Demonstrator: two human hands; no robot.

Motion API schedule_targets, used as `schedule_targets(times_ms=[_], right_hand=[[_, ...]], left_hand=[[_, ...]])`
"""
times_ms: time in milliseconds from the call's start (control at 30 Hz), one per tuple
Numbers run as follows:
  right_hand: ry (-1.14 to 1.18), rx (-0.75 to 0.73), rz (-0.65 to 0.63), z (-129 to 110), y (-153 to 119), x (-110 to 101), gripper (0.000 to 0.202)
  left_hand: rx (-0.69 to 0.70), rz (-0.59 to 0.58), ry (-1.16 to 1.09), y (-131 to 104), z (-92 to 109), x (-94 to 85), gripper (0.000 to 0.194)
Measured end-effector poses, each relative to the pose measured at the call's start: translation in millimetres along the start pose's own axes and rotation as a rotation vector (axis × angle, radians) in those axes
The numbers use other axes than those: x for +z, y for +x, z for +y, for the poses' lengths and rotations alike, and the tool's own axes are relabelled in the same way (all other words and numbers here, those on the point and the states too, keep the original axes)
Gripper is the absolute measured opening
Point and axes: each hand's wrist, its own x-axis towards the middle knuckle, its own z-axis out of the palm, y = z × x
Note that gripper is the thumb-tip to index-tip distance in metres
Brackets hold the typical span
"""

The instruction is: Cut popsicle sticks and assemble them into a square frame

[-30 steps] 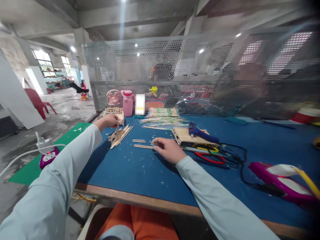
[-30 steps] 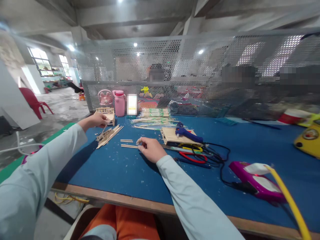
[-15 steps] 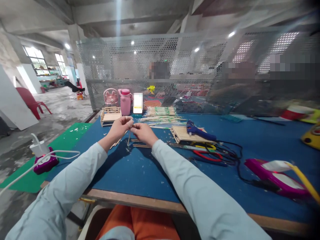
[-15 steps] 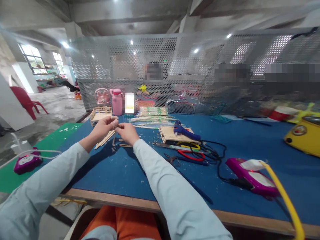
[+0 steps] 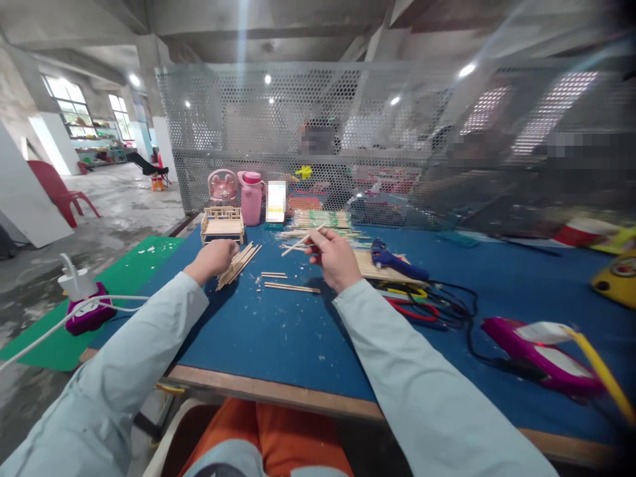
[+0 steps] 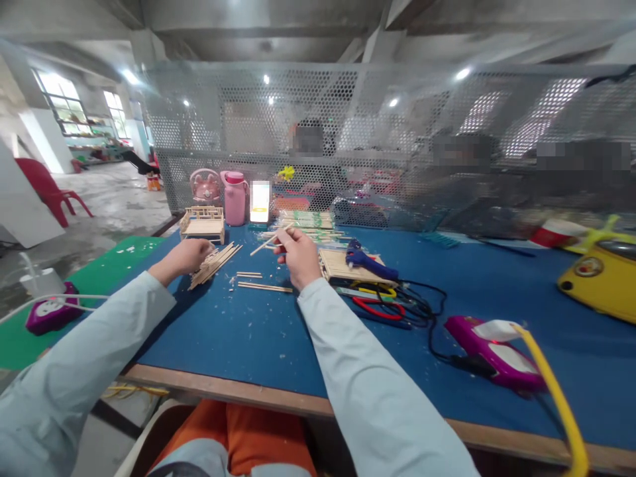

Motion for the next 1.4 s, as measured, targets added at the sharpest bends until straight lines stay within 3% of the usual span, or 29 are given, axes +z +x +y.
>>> schedule_targets(times_ms=[100,233,300,400,533,633,700,833,900,1000,1100,1233,1400], right_hand=[[-0.144,0.060,-0.108,7.4,-10.8,-13.6,0.026],[-0.172,0.160,-0.098,19.7,-17.4,-20.0,0.021],[-0.120,0.209,-0.106,20.1,-18.4,-19.5,0.018],[-0.085,0.333,-0.233,16.6,-23.0,-15.1,0.016],[-0.148,0.412,-0.457,19.3,-36.2,2.7,0.009],[-0.279,0.365,-0.526,24.8,-42.6,18.8,0.004],[-0.461,0.251,-0.497,25.4,-41.6,21.4,0.008],[-0.792,-0.119,-0.253,20.0,-29.3,-2.2,0.017],[-0.885,-0.191,-0.222,19.2,-23.5,-19.4,0.018],[-1.002,-0.239,-0.372,24.4,-21.0,-33.0,0.013],[-1.108,-0.304,-0.491,31.1,-25.2,-27.7,0.014],[-1.252,-0.349,-0.519,33.2,-31.9,-13.8,0.016],[-1.332,-0.342,-0.512,31.1,-34.7,-11.0,0.016]], left_hand=[[0.031,0.071,0.118,-5.6,3.4,7.2,0.041],[0.345,-0.116,0.090,-15.2,21.9,21.7,0.045],[0.382,-0.193,0.135,-17.7,27.0,26.8,0.036],[0.248,-0.232,0.221,-18.0,24.2,27.7,0.021],[0.008,-0.137,0.268,-15.4,14.5,19.5,0.023],[0.011,-0.030,0.156,-15.0,15.1,14.8,0.030],[0.050,-0.005,0.065,-16.7,19.8,14.2,0.027],[0.114,-0.105,0.040,-24.7,29.4,14.3,0.021],[0.134,-0.198,0.036,-30.0,31.9,14.0,0.025],[0.120,-0.295,-0.011,-37.1,34.8,15.9,0.042],[0.110,-0.311,-0.034,-41.2,38.5,21.2,0.045],[0.133,-0.300,-0.008,-42.5,41.5,26.4,0.035],[0.155,-0.305,-0.029,-43.9,39.2,25.9,0.026]])
